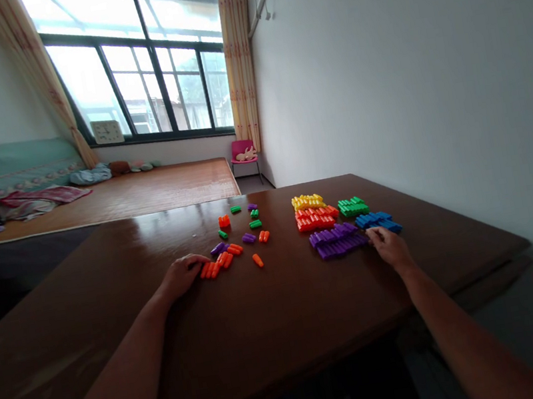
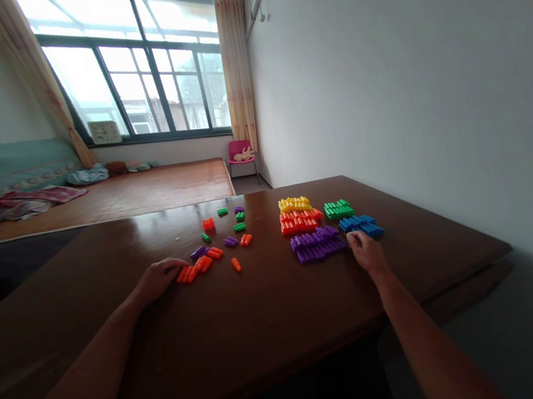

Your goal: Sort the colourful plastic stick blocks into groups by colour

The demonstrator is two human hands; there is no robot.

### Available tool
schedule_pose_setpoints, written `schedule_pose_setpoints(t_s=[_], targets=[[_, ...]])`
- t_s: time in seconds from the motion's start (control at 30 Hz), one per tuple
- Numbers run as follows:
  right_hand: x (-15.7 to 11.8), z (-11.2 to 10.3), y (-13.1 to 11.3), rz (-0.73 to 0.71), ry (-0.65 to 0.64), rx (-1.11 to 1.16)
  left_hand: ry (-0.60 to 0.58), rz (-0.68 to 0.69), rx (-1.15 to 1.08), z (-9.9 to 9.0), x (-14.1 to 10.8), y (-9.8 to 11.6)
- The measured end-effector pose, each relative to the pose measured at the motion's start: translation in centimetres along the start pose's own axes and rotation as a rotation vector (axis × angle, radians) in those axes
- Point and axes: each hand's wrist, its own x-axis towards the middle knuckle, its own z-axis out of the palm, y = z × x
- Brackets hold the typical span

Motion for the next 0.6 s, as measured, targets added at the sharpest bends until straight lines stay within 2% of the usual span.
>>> schedule_pose_setpoints(t_s=[0.1, 0.17, 0.27, 0.4, 0.5, 0.6], targets=[[-0.2, -0.2, -2.1, -0.1, 0.174, 0.03, 0.014, 0.007, -0.012, 0.2, -0.1, 0.0], [-0.3, 0.1, -5.1, -0.232, 0.164, 0.052, 0.012, 0.013, -0.011, 0.4, -0.2, 0.0], [-0.6, 2.0, -11.5, -0.455, -0.064, 0.101, 0.02, 0.024, -0.004, 0.6, -0.3, -0.1], [-1.0, 7.0, -19.8, -0.686, -0.394, 0.139, 0.034, 0.032, -0.004, 0.7, -0.4, -0.3], [-0.8, 11.3, -24.4, -0.774, -0.506, 0.082, 0.024, 0.039, -0.007, 0.7, -0.5, -0.3], [-0.5, 14.8, -27.4, -0.793, -0.582, -0.057, 0.012, 0.028, -0.009, 0.7, -0.5, -0.1]])
